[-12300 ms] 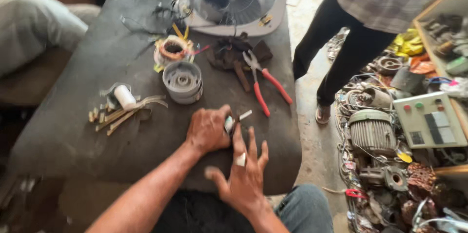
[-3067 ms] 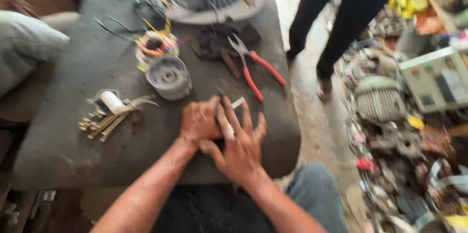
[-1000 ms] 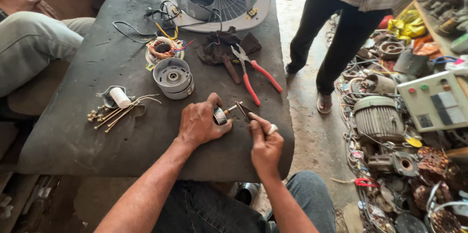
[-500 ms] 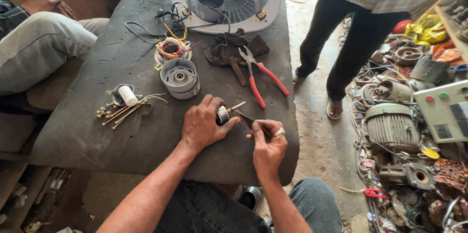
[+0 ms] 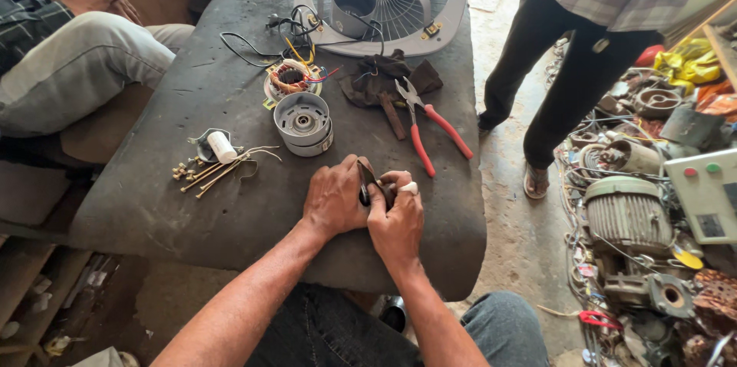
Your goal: The person repeatedly uses a metal file to smooth the surface of a small cylindrical motor component on a workbench. They rotate the component by hand and file different sides while other tools and disassembled fan parts remain on the table.
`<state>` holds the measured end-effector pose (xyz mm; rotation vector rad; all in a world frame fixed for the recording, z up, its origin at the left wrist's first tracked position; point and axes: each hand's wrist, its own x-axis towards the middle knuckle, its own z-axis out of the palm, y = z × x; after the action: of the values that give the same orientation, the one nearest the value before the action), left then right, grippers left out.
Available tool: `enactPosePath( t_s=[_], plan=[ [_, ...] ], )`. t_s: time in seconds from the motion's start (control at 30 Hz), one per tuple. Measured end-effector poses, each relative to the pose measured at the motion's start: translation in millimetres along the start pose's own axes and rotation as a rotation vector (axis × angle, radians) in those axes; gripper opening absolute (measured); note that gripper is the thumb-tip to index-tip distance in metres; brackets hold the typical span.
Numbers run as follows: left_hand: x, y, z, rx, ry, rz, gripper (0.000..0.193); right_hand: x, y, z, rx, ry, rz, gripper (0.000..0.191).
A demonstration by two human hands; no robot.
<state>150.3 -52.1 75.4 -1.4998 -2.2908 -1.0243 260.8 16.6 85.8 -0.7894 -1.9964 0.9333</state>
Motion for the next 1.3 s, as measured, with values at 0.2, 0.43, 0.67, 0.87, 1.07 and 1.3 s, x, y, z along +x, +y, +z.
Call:
enactPosePath(
  t_s=[0.2,0.43,0.67,0.87,1.07,1.3],
  plan=[
    [3.9,-8.4,6.2,0.069,-0.047,-0.019,0.039,8.0,9.7,7.8,0.052,-0.046,0.113,0.018],
    [-0.4,-18.6,11.3,0.106,-0.081,-0.043,0.031,10.7,4.3,22.2,-0.25,-0.018,-0.149,0.014],
    [2.5,-27.9,19.0,0.15,-0.05,-0.005,0.044,10.8,1.5,25.2,-0.398,0.109,-0.325,0.054],
    [4.5,-21.3,11.7,0.096,-0.148,-0.073,0.052,15.3,18.3,25.2,-0.566,-0.102,-0.18,0.069],
    [8.1,-18.3,6.7,0.05,-0.159,-0.109,0.042,15.2,22.6,22.8,-0.412,-0.146,-0.155,0.066],
    [5.2,-19.1,7.0,-0.018,-0.135,-0.069,0.047,19.1,23.9,24.0,-0.399,-0.189,-0.16,0.067]
  ],
)
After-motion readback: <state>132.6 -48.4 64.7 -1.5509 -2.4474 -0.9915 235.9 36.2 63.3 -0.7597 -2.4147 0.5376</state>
